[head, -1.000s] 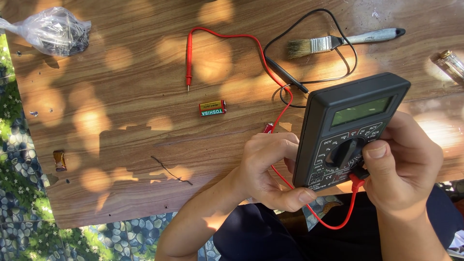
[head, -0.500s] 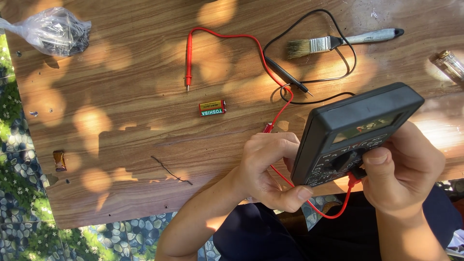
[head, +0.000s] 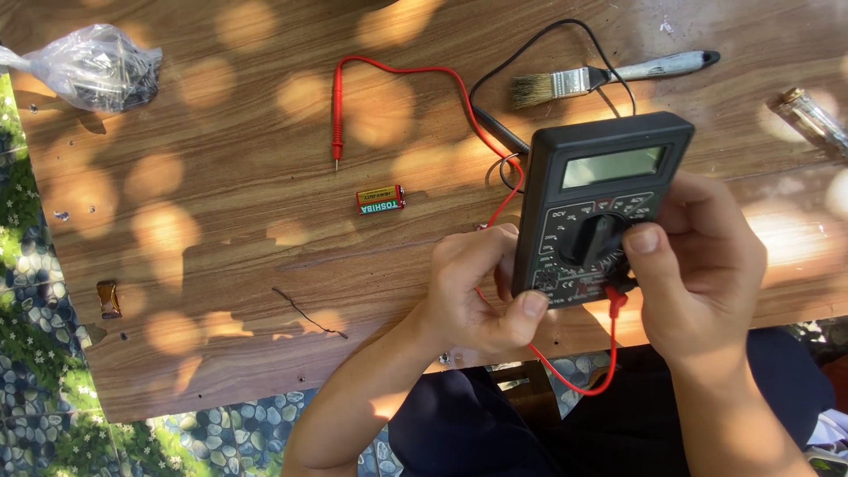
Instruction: Using a digital multimeter to check the voltage of various batteries on a workbench.
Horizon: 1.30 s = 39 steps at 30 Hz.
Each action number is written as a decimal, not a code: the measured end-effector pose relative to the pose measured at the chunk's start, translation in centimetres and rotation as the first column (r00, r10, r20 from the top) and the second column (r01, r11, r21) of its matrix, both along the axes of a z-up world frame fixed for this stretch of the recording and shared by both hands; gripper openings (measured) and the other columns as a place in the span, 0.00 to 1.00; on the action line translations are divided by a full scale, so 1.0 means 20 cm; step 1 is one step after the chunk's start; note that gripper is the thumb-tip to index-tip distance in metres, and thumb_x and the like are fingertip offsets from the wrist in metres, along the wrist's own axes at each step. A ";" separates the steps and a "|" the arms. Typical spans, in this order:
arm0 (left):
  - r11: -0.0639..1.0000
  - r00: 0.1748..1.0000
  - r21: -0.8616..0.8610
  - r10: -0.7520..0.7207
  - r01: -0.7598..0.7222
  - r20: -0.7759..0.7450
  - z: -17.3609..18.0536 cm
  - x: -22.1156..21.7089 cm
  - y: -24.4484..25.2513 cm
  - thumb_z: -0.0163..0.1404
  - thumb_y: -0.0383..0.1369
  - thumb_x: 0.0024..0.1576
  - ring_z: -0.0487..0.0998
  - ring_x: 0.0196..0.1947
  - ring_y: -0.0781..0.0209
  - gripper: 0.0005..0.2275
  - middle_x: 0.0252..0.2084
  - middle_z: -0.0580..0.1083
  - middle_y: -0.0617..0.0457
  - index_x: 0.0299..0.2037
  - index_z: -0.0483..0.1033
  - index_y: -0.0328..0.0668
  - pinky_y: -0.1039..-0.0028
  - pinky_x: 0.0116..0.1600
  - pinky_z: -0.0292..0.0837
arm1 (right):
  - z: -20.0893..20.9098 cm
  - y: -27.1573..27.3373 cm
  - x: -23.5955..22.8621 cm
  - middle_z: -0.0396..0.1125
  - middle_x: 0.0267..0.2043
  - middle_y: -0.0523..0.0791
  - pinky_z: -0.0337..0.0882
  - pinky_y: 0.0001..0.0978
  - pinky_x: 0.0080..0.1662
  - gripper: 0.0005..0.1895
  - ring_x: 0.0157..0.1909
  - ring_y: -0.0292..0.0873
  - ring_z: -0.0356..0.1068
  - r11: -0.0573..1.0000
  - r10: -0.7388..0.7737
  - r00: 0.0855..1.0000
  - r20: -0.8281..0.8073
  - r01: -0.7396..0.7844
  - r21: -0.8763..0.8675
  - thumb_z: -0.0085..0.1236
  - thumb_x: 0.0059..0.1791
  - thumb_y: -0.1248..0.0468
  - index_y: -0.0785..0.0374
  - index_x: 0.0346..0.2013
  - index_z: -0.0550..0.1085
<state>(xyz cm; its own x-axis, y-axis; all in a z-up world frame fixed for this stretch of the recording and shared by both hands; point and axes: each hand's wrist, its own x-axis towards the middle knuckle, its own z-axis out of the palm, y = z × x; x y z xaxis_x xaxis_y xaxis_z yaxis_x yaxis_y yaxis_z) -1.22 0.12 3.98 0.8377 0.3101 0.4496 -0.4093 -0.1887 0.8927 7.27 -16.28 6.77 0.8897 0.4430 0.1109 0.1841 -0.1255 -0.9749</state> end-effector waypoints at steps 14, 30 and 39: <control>0.857 0.957 0.433 0.209 -0.278 0.201 -0.03 0.03 0.05 0.54 0.42 0.60 0.69 0.24 0.61 0.15 0.28 0.69 0.53 0.38 0.70 0.36 0.72 0.31 0.67 | -0.05 0.07 0.04 0.68 0.53 0.52 0.72 0.37 0.53 0.39 0.50 0.44 0.70 0.996 0.084 0.981 0.172 -0.085 -0.003 0.35 0.57 0.40 0.73 0.65 0.62; 0.699 0.929 0.657 0.028 -0.282 0.369 0.01 0.00 0.03 0.65 0.33 0.62 0.79 0.39 0.59 0.14 0.52 0.71 0.49 0.55 0.77 0.43 0.74 0.45 0.83 | 0.04 0.06 0.04 0.65 0.60 0.69 0.71 0.50 0.56 0.44 0.49 0.59 0.72 0.590 0.585 0.698 -0.413 -0.017 0.807 0.44 0.52 0.43 0.75 0.71 0.57; 0.724 0.824 0.541 0.067 -0.428 0.563 -0.06 -0.01 0.00 0.60 0.33 0.64 0.72 0.35 0.64 0.06 0.51 0.68 0.52 0.49 0.81 0.52 0.75 0.33 0.72 | -0.03 0.00 0.03 0.64 0.63 0.67 0.75 0.52 0.55 0.49 0.55 0.64 0.73 0.402 0.769 0.557 -0.313 -0.041 0.915 0.46 0.53 0.36 0.67 0.76 0.49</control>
